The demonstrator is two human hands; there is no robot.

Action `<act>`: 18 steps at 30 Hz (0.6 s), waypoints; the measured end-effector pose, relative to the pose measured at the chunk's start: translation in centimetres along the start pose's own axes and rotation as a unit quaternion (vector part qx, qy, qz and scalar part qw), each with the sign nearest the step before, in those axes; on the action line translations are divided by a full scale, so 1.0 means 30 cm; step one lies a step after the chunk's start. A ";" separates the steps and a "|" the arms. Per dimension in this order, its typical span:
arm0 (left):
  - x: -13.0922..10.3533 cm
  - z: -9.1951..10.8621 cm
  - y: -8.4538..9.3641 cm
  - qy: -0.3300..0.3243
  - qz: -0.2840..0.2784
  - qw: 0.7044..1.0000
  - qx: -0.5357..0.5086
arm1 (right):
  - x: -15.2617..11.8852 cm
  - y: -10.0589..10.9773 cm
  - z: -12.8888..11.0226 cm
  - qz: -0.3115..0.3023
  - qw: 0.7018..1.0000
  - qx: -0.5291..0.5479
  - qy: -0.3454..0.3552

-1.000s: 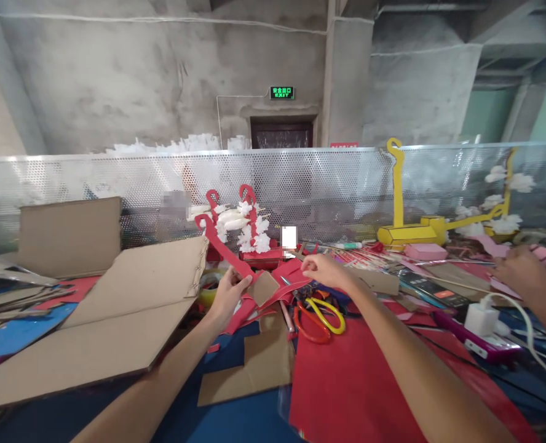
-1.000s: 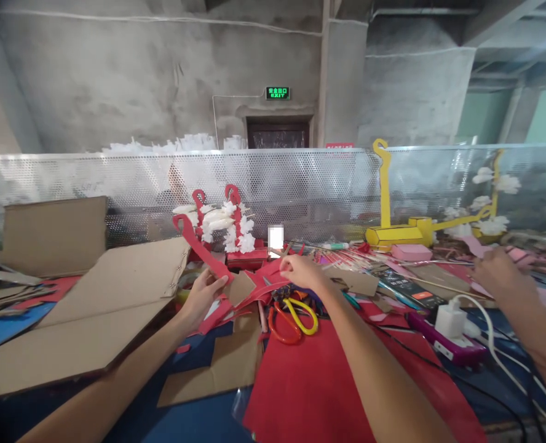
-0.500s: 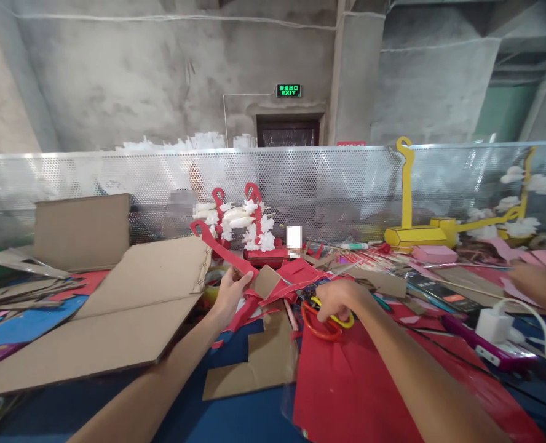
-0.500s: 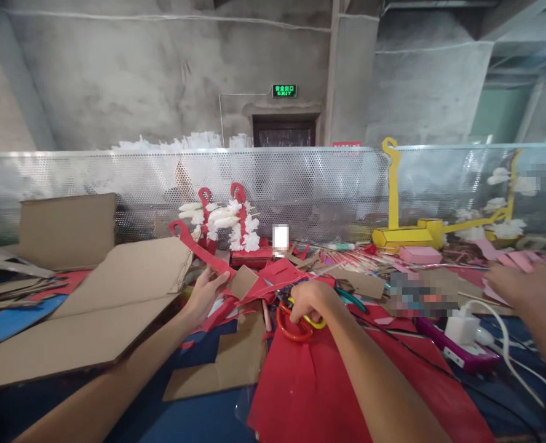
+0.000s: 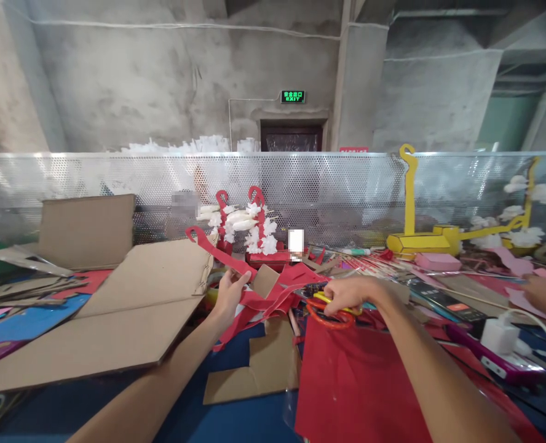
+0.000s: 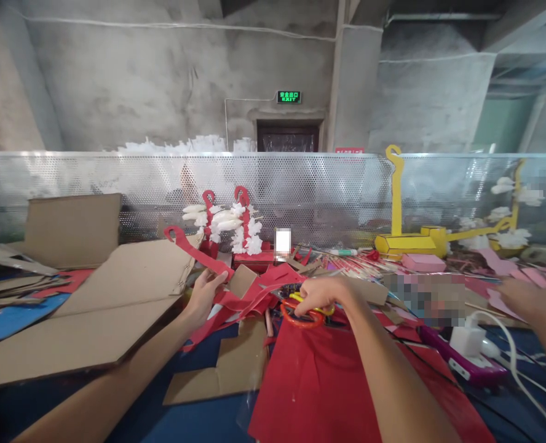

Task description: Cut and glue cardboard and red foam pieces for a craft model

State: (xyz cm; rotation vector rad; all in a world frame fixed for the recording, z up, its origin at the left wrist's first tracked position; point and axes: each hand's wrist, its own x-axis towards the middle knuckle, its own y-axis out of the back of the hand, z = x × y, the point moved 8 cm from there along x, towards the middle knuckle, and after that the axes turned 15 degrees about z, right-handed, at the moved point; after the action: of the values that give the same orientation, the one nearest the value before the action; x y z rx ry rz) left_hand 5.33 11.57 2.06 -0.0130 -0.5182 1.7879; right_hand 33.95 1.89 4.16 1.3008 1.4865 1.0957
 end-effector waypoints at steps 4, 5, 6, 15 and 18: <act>0.007 -0.004 0.004 -0.005 0.004 1.000 -0.006 | -0.011 0.027 -0.005 0.007 0.999 0.000 0.034; 0.008 -0.005 0.004 -0.004 0.004 1.000 -0.008 | -0.015 0.026 -0.004 -0.002 0.999 0.024 0.036; 0.008 -0.006 0.004 -0.005 0.003 1.000 -0.009 | -0.020 0.023 -0.001 -0.014 0.997 0.063 0.034; -0.010 0.025 -0.009 -0.014 -0.006 1.000 -0.025 | -0.083 0.037 0.017 -0.061 0.925 0.369 0.063; -0.013 0.037 -0.005 -0.003 0.010 0.999 -0.041 | -0.098 0.075 0.053 0.010 0.936 0.351 0.042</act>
State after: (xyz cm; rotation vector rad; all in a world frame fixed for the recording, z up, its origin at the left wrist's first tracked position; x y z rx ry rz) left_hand 5.26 10.85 3.01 -0.0701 -0.5984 1.7852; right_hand 36.30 -0.74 6.08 1.7571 2.0344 0.6403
